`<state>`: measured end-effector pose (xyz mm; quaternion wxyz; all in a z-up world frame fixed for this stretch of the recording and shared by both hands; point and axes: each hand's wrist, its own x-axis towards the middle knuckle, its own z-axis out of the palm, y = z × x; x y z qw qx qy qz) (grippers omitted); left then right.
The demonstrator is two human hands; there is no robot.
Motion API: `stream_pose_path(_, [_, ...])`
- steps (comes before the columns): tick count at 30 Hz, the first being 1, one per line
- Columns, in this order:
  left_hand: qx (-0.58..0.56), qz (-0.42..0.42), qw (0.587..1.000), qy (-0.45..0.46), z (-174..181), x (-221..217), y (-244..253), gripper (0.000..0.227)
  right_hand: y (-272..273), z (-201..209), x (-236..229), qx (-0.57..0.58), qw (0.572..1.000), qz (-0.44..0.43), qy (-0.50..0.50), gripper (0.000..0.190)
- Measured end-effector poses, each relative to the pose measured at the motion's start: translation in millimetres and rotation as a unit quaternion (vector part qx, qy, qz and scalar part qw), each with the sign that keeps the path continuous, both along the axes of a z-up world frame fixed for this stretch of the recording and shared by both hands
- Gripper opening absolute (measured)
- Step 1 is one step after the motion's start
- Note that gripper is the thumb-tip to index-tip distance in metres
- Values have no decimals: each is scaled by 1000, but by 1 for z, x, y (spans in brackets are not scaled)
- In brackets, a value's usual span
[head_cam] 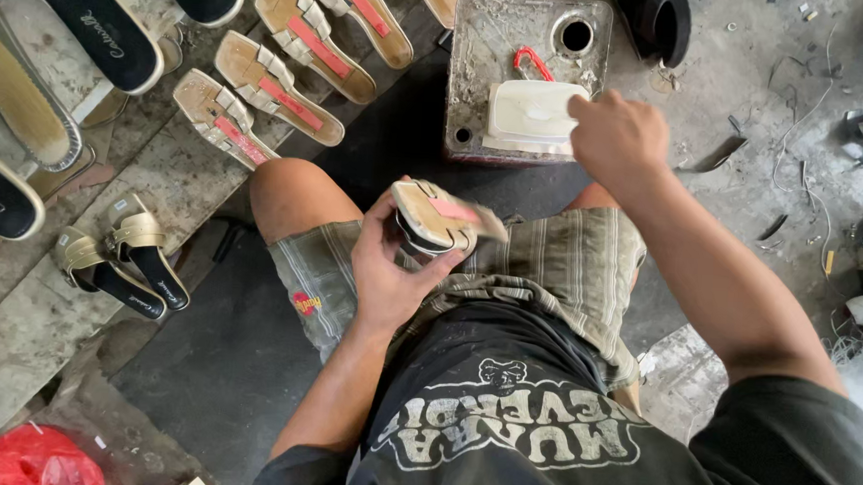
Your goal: The person sits on the floor and cleans several beige sandals with pink straps using a toothbrush and a white liquid from a container. They pick up each sandal, scrub the straps and sole, and place them back on a nearby wooden shelf.
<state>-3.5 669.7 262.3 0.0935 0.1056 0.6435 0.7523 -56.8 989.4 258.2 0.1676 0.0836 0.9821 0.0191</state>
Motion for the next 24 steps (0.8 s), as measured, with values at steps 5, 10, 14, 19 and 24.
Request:
stream_pose_path(5, [-45,4,997,69,10,-14,9,88,8,50,55,-43,996,-68,39,25])
stream_pose_path(10, [-161,17,950,267,10,-16,15,82,-23,58,94,-309,928,-116,172,21])
stream_pose_path(14, [-155,6,933,324,7,-4,20,77,-67,44,129,-490,816,-36,306,16])
stream_pose_path(19, [-162,6,923,349,8,4,23,74,-103,34,143,-671,680,-189,227,14])
stream_pose_path(24, [-154,16,916,371,10,6,23,75,-105,40,137,-508,786,-90,342,14])
